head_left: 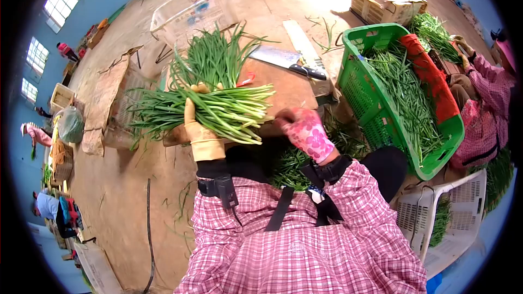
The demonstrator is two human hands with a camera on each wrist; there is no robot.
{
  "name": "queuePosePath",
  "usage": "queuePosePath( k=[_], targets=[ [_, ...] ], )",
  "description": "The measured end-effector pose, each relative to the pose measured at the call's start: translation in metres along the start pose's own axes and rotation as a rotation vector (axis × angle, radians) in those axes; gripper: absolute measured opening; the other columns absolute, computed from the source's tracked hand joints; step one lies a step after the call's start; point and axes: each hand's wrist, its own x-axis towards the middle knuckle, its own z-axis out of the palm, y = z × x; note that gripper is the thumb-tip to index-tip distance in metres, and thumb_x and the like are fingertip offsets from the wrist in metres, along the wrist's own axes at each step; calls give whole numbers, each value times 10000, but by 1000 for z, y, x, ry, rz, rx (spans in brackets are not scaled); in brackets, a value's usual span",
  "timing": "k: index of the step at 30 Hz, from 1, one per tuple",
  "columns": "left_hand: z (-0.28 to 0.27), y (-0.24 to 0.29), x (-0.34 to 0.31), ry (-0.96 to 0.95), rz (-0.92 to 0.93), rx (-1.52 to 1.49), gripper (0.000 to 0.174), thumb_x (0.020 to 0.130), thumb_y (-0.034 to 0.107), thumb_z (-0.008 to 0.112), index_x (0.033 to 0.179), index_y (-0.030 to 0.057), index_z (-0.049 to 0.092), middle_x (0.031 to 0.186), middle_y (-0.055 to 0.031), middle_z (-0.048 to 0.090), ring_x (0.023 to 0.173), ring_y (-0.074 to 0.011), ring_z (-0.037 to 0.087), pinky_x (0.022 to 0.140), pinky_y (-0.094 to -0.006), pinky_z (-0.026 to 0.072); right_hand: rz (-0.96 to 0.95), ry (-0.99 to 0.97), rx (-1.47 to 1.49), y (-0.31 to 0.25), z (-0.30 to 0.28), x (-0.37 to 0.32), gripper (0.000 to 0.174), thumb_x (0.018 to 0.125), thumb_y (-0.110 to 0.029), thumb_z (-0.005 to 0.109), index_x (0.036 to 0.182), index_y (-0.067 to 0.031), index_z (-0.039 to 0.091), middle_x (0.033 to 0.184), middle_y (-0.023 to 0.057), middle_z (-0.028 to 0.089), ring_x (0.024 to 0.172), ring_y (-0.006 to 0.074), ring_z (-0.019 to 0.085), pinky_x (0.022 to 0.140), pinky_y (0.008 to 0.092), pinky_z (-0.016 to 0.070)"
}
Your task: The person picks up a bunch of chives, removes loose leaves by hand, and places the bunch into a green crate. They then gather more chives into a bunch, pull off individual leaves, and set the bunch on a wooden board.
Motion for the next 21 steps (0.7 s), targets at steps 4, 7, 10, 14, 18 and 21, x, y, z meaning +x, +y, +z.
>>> queuePosePath(
  k=[4, 7, 10, 14, 18, 21],
  targets=[
    [2, -10, -8, -33, 14, 117, 314, 987, 268, 601, 1257, 120, 660, 1183, -59, 704, 1145, -332, 628, 1043, -526, 487, -513, 452, -263, -15, -9, -12, 240, 840, -130, 712, 1075, -164, 741, 910, 71, 696, 902, 294, 652, 870, 433, 503],
    [12, -27, -12, 84, 52, 205, 305, 983, 268, 609, 1242, 114, 658, 1164, -59, 700, 1127, -334, 632, 1003, -506, 515, -701, 222, -642, -42, -9, -9, 259, 730, -139, 710, 982, -193, 740, 827, 37, 630, 917, 271, 618, 853, 427, 477],
    [20, -27, -15, 190, 51, 200, 295, 983, 246, 614, 1253, 130, 636, 1186, -58, 685, 1121, -312, 634, 1007, -492, 517, -655, 168, -823, -11, -8, -9, 207, 668, -133, 687, 866, -178, 724, 778, 26, 616, 867, 256, 620, 816, 430, 477],
    [12, -26, -13, 109, 75, 130, 295, 975, 266, 627, 1238, 132, 633, 1230, -67, 659, 1149, -308, 624, 1006, -491, 516, -479, 280, -342, -7, -17, -8, 73, 805, -184, 720, 859, -149, 756, 788, 58, 663, 880, 296, 625, 838, 432, 452],
    [36, -49, -26, 33, 93, 208, 446, 979, 217, 621, 1412, 206, 515, 1229, -24, 643, 1148, -271, 612, 1015, -499, 509, -464, 329, -233, -30, 9, 7, 118, 825, -215, 745, 890, -121, 773, 806, 82, 705, 860, 288, 656, 837, 425, 455],
    [37, -54, -29, 14, 152, 263, 441, 980, 182, 611, 1411, 201, 518, 1253, -31, 632, 1214, -272, 572, 1061, -511, 477, -378, 230, -141, -39, 7, 12, 142, 822, -195, 732, 874, -68, 766, 770, 127, 711, 760, 316, 685, 743, 415, 512]
  ],
)
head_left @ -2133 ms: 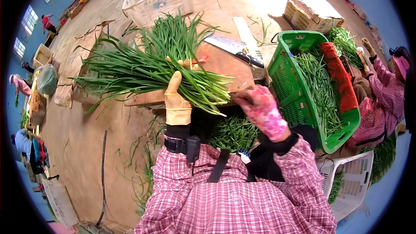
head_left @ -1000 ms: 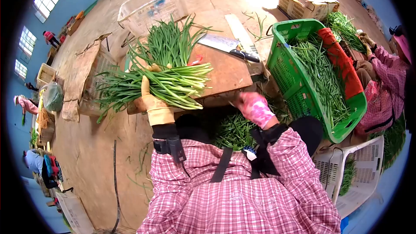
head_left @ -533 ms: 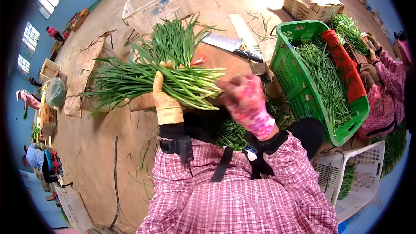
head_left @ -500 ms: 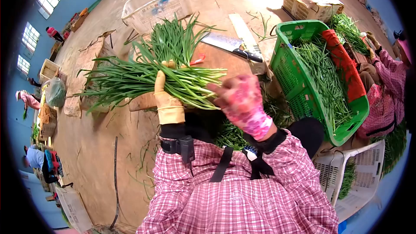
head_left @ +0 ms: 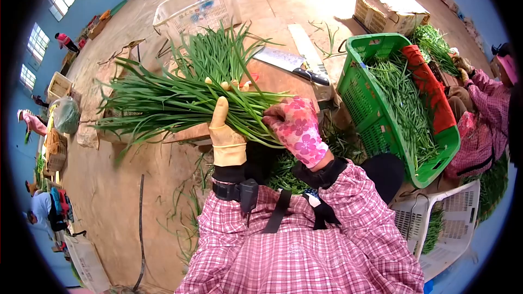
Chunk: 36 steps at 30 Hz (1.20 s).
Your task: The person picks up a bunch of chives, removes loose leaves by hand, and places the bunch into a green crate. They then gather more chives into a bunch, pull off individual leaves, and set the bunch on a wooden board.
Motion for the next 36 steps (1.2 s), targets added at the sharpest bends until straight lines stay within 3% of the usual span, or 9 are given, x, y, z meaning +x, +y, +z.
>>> queuePosePath(
  k=[6, 8, 10, 16, 21, 22, 28, 32, 36],
  targets=[
    [-30, 5, 7, 27, -109, -58, 320, 967, 205, 624, 1274, 115, 613, 1260, -75, 636, 1196, -287, 586, 1068, -515, 467, 386, -211, 431, 6, -57, -7, 198, 823, -206, 720, 931, -43, 755, 809, 145, 730, 819, 269, 724, 775, 387, 551],
    [-32, 7, 12, 37, -124, -77, 334, 962, 228, 635, 1274, 115, 607, 1224, -65, 642, 1173, -310, 595, 1049, -509, 483, 370, -366, 57, 48, -66, -18, 157, 815, -188, 713, 909, -70, 758, 815, 136, 728, 774, 290, 711, 752, 422, 546],
    [-27, 8, 13, 36, -126, -40, 383, 966, 203, 628, 1340, 147, 571, 1205, -45, 642, 1166, -299, 598, 1052, -517, 485, -111, -8, -581, 54, -55, -30, 97, 842, -229, 718, 883, -147, 747, 840, 74, 688, 825, 297, 651, 804, 440, 472],
    [8, -7, -1, -35, -69, -20, 531, 973, 105, 599, 1469, 235, 460, 1221, -10, 630, 1173, -287, 590, 1061, -524, 480, 133, -111, -56, 5, -13, -5, 147, 852, -249, 716, 858, -115, 776, 808, 101, 723, 855, 287, 675, 864, 408, 465],
    [-1, -7, -3, -28, -126, 89, 559, 967, 110, 603, 1489, 217, 434, 1247, -57, 615, 1195, -290, 580, 1066, -519, 483, 87, -105, 35, 9, -8, 3, 120, 749, -162, 702, 764, -57, 757, 666, 153, 675, 653, 321, 677, 651, 398, 536],
    [-4, -9, -2, -26, -110, 80, 548, 967, 112, 603, 1481, 214, 443, 1245, -57, 615, 1194, -290, 581, 1065, -520, 484, 295, -203, 214, 7, -15, 5, 149, 765, -170, 709, 793, -31, 754, 696, 163, 687, 681, 299, 696, 666, 371, 543],
    [-4, -11, 2, -39, -106, 1, 522, 968, 110, 611, 1459, 218, 472, 1231, -47, 617, 1180, -279, 588, 1085, -515, 469, 390, -158, 419, 2, -50, 2, 267, 844, -254, 708, 912, 2, 742, 849, 199, 732, 774, 314, 726, 700, 354, 559],
    [-30, -3, 13, -22, -201, -250, 528, 981, 57, 587, 1465, 236, 475, 1222, -29, 619, 1180, -207, 576, 1110, -479, 454, -11, -152, -733, 63, -67, -31, 155, 777, -263, 759, 780, -110, 736, 692, 97, 670, 699, 309, 678, 694, 402, 537],
    [-26, -2, 12, 49, -243, -222, 481, 984, 79, 598, 1435, 225, 511, 1207, -25, 636, 1166, -232, 596, 1089, -478, 472, -402, 89, -503, 13, -40, -27, 96, 726, -205, 751, 802, -165, 708, 846, 42, 659, 822, 269, 636, 752, 415, 494]
  ],
)
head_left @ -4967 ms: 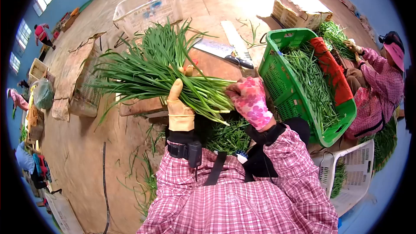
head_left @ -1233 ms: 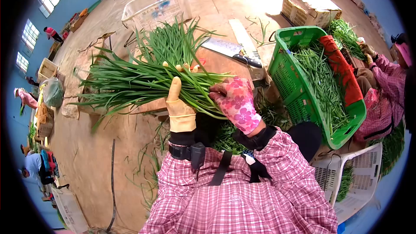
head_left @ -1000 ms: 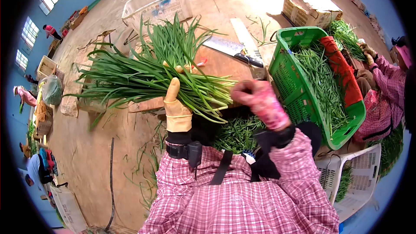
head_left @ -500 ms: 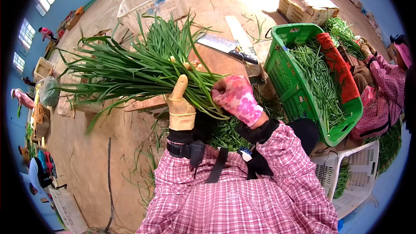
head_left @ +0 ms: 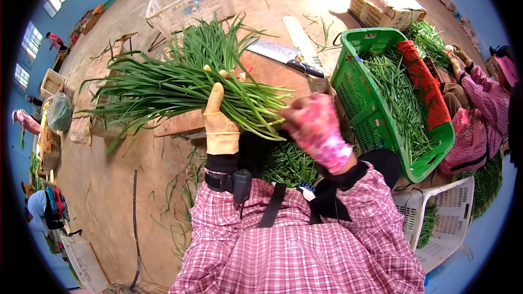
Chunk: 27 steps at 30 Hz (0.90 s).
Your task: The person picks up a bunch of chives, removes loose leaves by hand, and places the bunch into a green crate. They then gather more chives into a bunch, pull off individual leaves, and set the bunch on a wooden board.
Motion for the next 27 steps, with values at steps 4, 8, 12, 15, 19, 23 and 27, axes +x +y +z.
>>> queuePosePath(
  k=[4, 8, 12, 15, 19, 23, 27],
  targets=[
    [10, -2, -3, 66, 93, 171, 284, 990, 214, 596, 1245, 92, 627, 1229, -105, 657, 1138, -311, 611, 1011, -494, 512, 181, -409, 360, 17, 13, -7, 96, 723, -126, 773, 816, -146, 757, 808, 71, 684, 838, 280, 646, 801, 418, 473],
    [10, -4, -8, -18, 91, 117, 535, 983, 114, 602, 1482, 212, 438, 1263, -64, 625, 1181, -283, 596, 1032, -480, 509, 361, -134, 399, 2, 21, 11, 99, 786, -170, 783, 820, -80, 759, 794, 100, 700, 839, 295, 662, 789, 418, 472],
    [26, -11, -15, -26, 180, 293, 548, 983, 91, 591, 1484, 262, 450, 1295, -61, 602, 1208, -281, 583, 1056, -494, 491, 431, -67, 324, -9, 24, 26, 103, 775, -177, 796, 809, -94, 746, 810, 70, 673, 871, 276, 631, 819, 418, 434],
    [19, -11, -16, 4, 214, 322, 592, 954, 108, 644, 1501, 152, 423, 1324, -112, 601, 1172, -248, 605, 984, -428, 543, 358, 117, 194, -11, 24, 25, 106, 765, -173, 802, 793, -97, 733, 806, 56, 647, 886, 264, 607, 820, 416, 419],
    [19, -12, -19, 17, 223, 310, 545, 953, 101, 644, 1465, 107, 459, 1328, -106, 600, 1158, -234, 606, 992, -406, 534, 419, -42, 202, -14, 28, 23, 130, 779, -189, 798, 801, -68, 756, 771, 110, 671, 808, 293, 643, 754, 429, 461],
    [24, -14, -23, 41, 206, 323, 580, 965, 77, 619, 1495, 225, 435, 1299, -80, 606, 1181, -267, 595, 1038, -442, 500, 509, -107, 368, -22, 35, 33, 145, 798, -188, 773, 788, -43, 769, 714, 148, 686, 691, 317, 671, 652, 428, 500],
    [20, -15, -21, -8, 191, 257, 551, 971, 77, 612, 1478, 229, 460, 1278, -82, 613, 1204, -267, 587, 1079, -458, 473, 432, -3, 285, -15, 44, 20, 112, 775, -175, 770, 742, -71, 744, 697, 124, 693, 640, 301, 676, 612, 394, 515]
  ],
)
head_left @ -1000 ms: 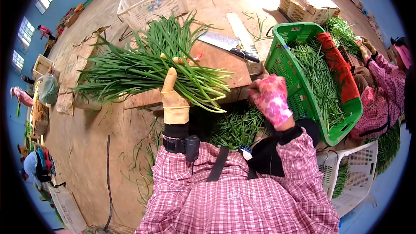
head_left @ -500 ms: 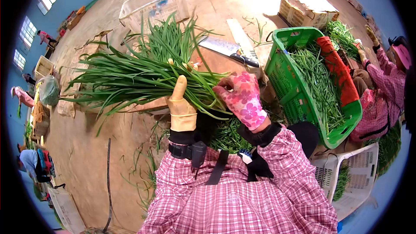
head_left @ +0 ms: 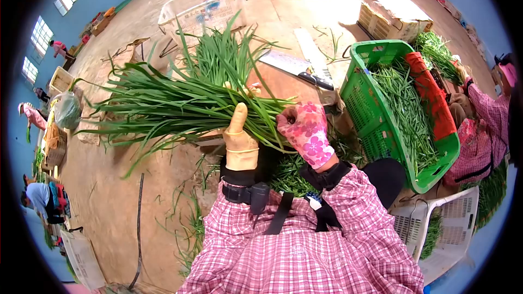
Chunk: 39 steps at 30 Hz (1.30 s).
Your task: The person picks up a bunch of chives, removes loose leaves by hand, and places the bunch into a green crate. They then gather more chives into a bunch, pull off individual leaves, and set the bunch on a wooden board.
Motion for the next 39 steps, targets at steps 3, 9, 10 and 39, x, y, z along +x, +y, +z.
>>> queuePosePath(
  k=[3, 9, 10, 39],
  targets=[
    [-16, 3, 8, -84, 82, -104, 540, 981, 87, 600, 1478, 245, 459, 1248, -57, 635, 1197, -264, 590, 1107, -485, 454, 132, 113, -186, 53, 9, -9, 171, 738, -247, 739, 618, -178, 637, 637, 38, 640, 639, 248, 650, 614, 387, 496],
    [-13, 7, 14, -9, 80, -105, 537, 994, 94, 591, 1492, 230, 444, 1220, -48, 639, 1181, -260, 592, 1097, -475, 465, 65, -26, -195, 33, -43, -14, 763, 799, -516, 759, 1383, -68, 557, 1319, 142, 600, 1260, 326, 508, 1040, 458, 374],
    [-10, 4, 13, 16, 46, -80, 542, 991, 98, 598, 1493, 228, 442, 1226, -48, 636, 1185, -261, 591, 1093, -473, 468, -14, -170, -138, 11, -45, -13, 949, 747, -560, 791, 1480, -68, 439, 1462, 161, 504, 1377, 350, 422, 1110, 456, 332],
    [23, 31, -30, -253, -282, 1064, 377, 923, 145, 732, 1279, 37, 667, 1241, -91, 694, 1147, -174, 633, 1023, -315, 481, 928, -515, 1207, 111, -57, -18, 268, 952, -191, 657, 1077, 45, 674, 840, 122, 721, 692, 218, 711, 607, 344, 588]
  ],
)
